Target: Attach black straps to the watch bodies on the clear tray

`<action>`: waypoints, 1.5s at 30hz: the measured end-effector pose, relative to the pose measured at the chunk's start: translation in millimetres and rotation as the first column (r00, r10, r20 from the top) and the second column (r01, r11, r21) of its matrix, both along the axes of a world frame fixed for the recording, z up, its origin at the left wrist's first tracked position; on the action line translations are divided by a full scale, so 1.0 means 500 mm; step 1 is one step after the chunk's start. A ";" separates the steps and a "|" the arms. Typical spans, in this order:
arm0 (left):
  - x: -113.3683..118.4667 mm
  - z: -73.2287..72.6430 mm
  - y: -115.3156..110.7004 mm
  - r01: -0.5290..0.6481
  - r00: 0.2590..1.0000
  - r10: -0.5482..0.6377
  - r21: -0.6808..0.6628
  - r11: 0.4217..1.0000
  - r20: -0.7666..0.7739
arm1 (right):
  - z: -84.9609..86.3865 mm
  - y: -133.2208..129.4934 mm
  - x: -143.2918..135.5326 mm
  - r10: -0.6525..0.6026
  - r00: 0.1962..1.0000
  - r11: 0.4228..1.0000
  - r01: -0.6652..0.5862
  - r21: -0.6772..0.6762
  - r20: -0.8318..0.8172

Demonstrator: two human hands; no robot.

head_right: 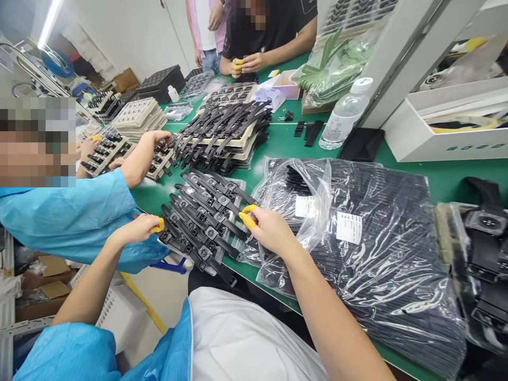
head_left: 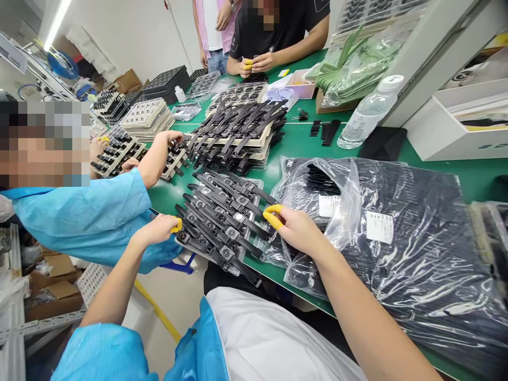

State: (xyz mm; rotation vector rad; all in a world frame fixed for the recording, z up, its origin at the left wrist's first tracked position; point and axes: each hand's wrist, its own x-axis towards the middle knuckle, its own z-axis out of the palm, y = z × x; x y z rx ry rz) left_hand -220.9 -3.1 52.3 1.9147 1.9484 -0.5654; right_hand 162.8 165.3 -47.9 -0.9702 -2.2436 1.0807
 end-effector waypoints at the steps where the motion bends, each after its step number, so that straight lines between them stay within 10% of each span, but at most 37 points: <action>1: 0.001 -0.003 0.003 -0.002 1.000 0.002 0.008 1.000 0.003 | -0.001 0.000 -0.001 0.005 1.000 1.000 -0.005 0.002 0.005; 7: 0.003 -0.007 -0.014 -0.055 0.997 0.043 0.205 0.977 0.061 | -0.002 -0.002 -0.003 0.018 0.999 1.000 -0.018 -0.014 0.047; 12: 0.009 -0.045 -0.109 -0.346 0.934 0.238 0.505 0.791 0.266 | 0.006 -0.002 -0.002 0.018 0.997 0.999 -0.015 -0.039 0.081; 16: 0.034 -0.120 -0.156 -0.841 0.540 0.630 0.322 0.435 0.558 | 0.014 -0.004 -0.004 0.039 0.995 0.998 -0.036 -0.042 0.093; 18: 0.048 -0.149 -0.156 -0.906 0.418 0.662 0.228 0.357 0.622 | 0.015 -0.005 -0.006 0.046 0.994 0.998 -0.043 -0.037 0.102; 25: 0.071 -0.158 -0.142 -0.971 0.232 0.542 0.164 0.171 0.808 | 0.015 -0.002 -0.008 0.042 0.995 0.999 -0.039 -0.027 0.090; 29: 0.129 -0.182 -0.123 -0.982 -0.151 -0.065 -0.157 -0.102 0.986 | 0.015 0.002 -0.007 0.032 0.997 0.999 -0.031 -0.024 0.074; 33: 0.220 -0.215 -0.094 -0.905 -0.384 -0.433 -0.425 0.001 0.816 | 0.014 0.001 -0.008 0.030 0.997 0.999 -0.029 -0.016 0.073; 38: 0.271 -0.215 -0.075 -0.724 -0.673 -0.377 -0.671 0.159 0.637 | 0.011 0.001 -0.010 0.029 0.999 0.999 -0.028 -0.021 0.046; 45: 0.260 -0.207 -0.060 -0.674 -0.718 -0.374 -0.721 0.161 0.587 | -0.001 0.015 -0.006 -0.352 0.869 0.925 0.265 -0.273 -0.349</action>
